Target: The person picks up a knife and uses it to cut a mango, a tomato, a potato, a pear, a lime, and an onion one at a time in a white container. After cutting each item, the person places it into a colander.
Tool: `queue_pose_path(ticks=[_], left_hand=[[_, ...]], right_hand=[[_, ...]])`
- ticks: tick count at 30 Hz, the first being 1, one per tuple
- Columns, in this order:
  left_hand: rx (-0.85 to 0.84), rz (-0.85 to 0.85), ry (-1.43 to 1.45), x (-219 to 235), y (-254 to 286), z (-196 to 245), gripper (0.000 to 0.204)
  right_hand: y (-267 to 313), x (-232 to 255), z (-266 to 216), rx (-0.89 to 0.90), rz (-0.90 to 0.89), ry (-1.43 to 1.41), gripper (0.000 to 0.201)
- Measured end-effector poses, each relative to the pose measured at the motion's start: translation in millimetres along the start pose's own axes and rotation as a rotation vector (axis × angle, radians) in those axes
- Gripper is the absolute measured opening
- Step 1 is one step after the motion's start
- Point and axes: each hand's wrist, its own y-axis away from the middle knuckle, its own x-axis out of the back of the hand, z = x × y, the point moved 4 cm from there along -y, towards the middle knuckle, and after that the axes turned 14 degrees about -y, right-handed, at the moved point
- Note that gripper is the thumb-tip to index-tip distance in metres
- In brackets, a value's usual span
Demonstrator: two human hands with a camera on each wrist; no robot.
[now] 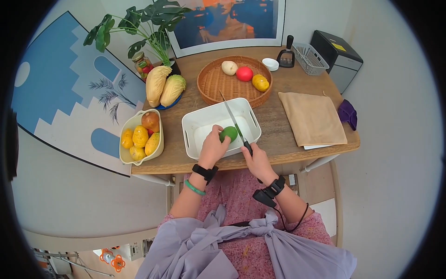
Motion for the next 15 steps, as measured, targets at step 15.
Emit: queue_pose_path(ticks=[15], left_hand=[[0.03, -0.06, 0.034, -2.0, -1.0, -1.6, 0.028]], right_hand=[[0.7, 2.2, -4.0, -0.025, 0.001, -0.009, 0.037]])
